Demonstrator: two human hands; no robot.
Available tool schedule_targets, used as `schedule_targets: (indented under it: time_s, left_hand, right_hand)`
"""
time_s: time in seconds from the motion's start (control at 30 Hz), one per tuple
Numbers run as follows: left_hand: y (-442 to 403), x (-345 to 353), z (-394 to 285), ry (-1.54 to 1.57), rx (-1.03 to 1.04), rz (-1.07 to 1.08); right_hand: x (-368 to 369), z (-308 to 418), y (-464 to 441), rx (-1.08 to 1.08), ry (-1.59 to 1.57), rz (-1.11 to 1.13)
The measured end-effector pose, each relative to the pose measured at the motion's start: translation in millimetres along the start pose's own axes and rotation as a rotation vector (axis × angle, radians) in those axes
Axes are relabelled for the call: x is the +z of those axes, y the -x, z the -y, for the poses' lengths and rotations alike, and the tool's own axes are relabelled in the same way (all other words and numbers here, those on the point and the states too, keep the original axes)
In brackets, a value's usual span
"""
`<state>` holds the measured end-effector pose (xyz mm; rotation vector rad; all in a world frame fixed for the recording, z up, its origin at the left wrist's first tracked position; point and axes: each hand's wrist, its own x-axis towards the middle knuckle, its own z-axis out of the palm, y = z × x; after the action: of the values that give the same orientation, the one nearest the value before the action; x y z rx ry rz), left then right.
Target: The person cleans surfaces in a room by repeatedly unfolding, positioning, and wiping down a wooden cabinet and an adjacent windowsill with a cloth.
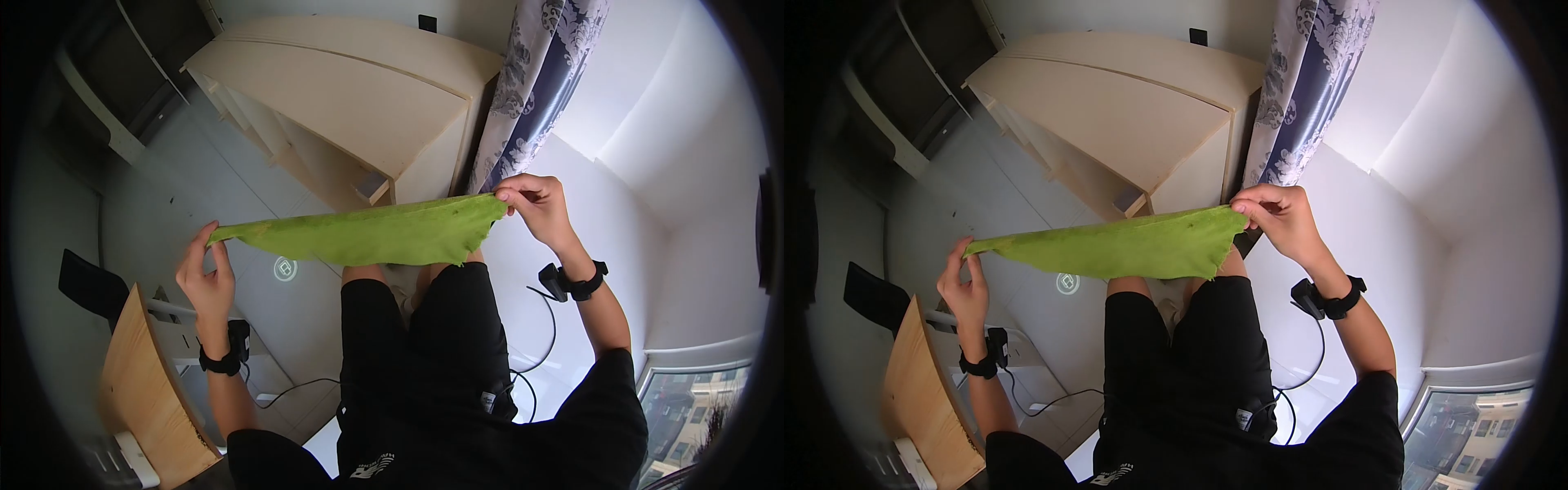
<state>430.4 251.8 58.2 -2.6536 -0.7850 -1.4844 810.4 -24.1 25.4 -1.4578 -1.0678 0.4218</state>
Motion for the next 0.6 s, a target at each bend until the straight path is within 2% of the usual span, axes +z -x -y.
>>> schedule_targets:
  time_s: [0.3, 0.4, 0.6]
  left_hand:
    - [-16.5, 6.0, -2.6, 0.028, -0.062, 0.056]
    - [-16.6, 9.9, -1.9, 0.026, -0.002, 0.042]
    - [-14.4, 10.7, -9.5, 0.058, -0.032, 0.088]
  right_hand:
    - [-10.3, 15.5, -4.8, -0.060, 0.153, 0.132]
    - [-13.3, 18.9, -4.1, -0.041, 0.146, 0.163]
    - [-11.9, 16.8, -6.3, -0.049, 0.109, 0.153]
